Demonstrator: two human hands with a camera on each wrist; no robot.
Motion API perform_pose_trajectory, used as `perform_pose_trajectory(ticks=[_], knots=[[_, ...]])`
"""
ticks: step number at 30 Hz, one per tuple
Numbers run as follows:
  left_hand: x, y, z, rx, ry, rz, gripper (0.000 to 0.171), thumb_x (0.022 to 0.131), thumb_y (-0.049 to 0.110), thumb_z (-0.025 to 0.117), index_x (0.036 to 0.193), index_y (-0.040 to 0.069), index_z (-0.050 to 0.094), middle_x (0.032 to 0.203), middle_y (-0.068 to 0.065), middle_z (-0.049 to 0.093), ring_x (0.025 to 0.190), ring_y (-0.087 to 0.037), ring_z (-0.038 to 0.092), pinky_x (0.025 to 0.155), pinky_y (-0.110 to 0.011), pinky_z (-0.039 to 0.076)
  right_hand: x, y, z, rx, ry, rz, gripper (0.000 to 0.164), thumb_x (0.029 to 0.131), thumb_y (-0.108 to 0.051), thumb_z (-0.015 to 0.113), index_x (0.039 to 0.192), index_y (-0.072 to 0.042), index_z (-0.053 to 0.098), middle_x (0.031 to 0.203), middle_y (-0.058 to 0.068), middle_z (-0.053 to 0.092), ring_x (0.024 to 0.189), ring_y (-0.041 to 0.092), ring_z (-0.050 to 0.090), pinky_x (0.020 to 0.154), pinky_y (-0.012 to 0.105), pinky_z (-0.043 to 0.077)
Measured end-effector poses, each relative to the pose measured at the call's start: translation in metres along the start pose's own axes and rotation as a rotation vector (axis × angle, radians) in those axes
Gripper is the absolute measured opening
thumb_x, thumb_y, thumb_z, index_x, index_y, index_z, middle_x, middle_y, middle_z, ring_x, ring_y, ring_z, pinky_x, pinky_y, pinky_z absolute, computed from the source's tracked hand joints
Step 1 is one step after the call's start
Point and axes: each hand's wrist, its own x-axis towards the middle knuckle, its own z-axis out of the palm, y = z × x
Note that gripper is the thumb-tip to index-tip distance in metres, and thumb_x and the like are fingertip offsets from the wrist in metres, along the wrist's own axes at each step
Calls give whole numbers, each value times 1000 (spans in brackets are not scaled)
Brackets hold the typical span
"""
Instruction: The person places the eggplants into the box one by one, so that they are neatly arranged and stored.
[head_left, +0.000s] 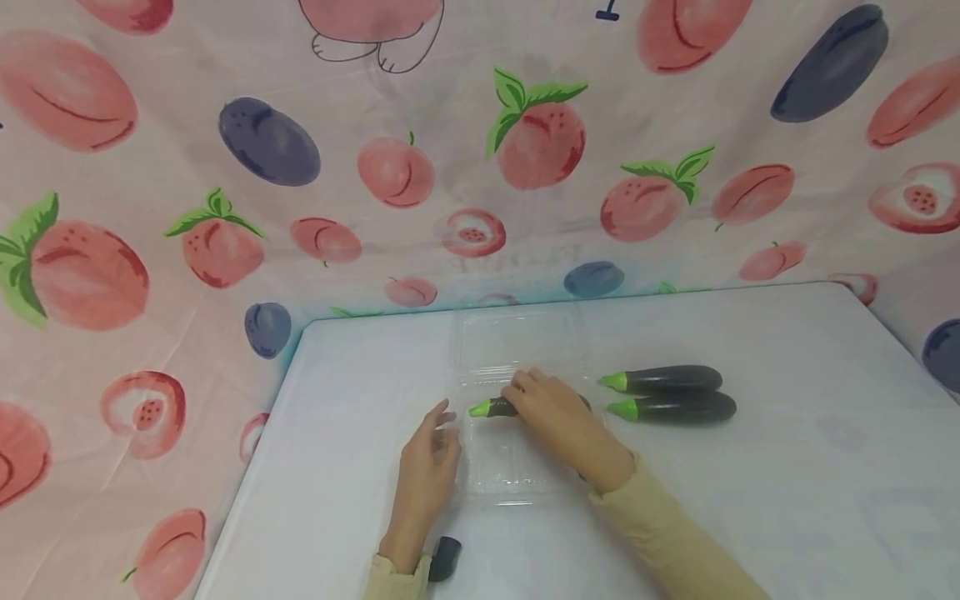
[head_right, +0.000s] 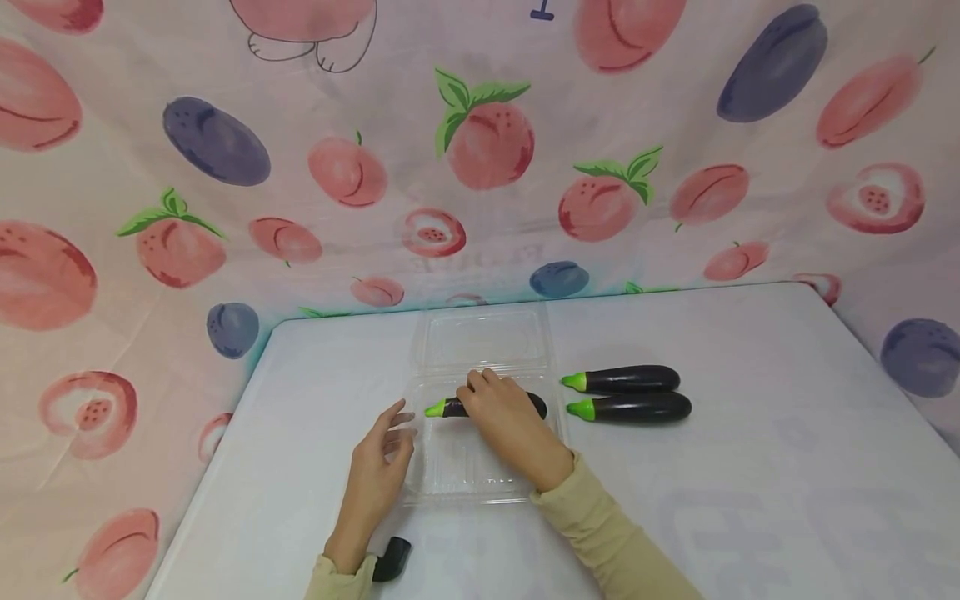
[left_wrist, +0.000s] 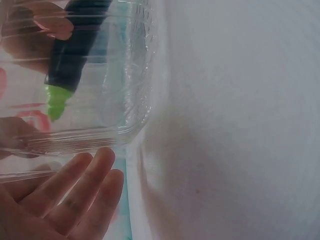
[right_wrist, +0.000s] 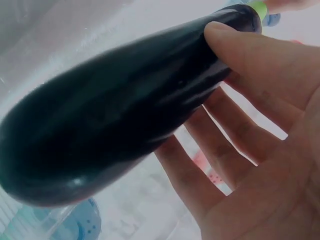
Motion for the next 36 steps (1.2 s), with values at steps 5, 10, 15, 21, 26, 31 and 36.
perform_pose_trajectory(ticks=[5, 10, 15, 21, 26, 31, 36], knots=[[0, 0, 0, 3, -4, 2, 47, 100, 19, 56, 146, 16, 48, 131, -2, 65, 114, -21, 65, 96, -40, 56, 3, -2, 2, 10, -51, 23, 27, 90, -6, 69, 117, -8, 67, 110, 7, 64, 104, 23, 62, 90, 39, 57], [-1, 0, 1, 7, 1, 7, 47, 100, 18, 56, 146, 16, 48, 130, -2, 65, 113, -21, 66, 95, -40, 56, 6, -2, 7, -9, -52, 1, 25, 90, -4, 69, 115, -8, 67, 107, 7, 64, 100, 22, 62, 86, 38, 58], [0, -1, 2, 7, 7, 24, 46, 99, 16, 56, 145, 15, 49, 129, -2, 66, 112, -22, 66, 95, -41, 56, 8, -1, 13, -41, -43, -17, 22, 89, -4, 69, 111, -8, 68, 104, 6, 64, 96, 21, 63, 82, 37, 59], [0, 0, 2, 0, -1, 10, 46, 100, 18, 55, 145, 17, 49, 130, -1, 65, 113, -21, 65, 96, -39, 56, 10, -1, 14, -63, -49, -24, 21, 90, -6, 69, 111, -8, 68, 105, 6, 65, 96, 20, 63, 82, 36, 59], [0, -1, 1, 1, 12, 48, 45, 100, 15, 56, 144, 13, 49, 128, -3, 66, 110, -22, 67, 93, -41, 57, 12, -3, 16, -60, -48, -32, 19, 90, -6, 69, 109, -8, 68, 103, 6, 65, 94, 20, 62, 80, 35, 60], [0, -1, 0, 0, 20, 44, 45, 99, 15, 56, 144, 13, 50, 127, -3, 67, 109, -21, 67, 92, -40, 57, 14, -5, 18, -83, -47, -39, 17, 89, -7, 70, 106, -8, 68, 99, 5, 64, 89, 18, 61, 78, 34, 59], [0, -1, 1, -1, 20, 39, 45, 99, 15, 56, 144, 13, 50, 127, -3, 67, 108, -22, 67, 92, -41, 57, 15, -7, 19, -131, -43, -43, 18, 87, -8, 72, 105, -9, 70, 98, 4, 65, 87, 18, 61, 77, 33, 59]])
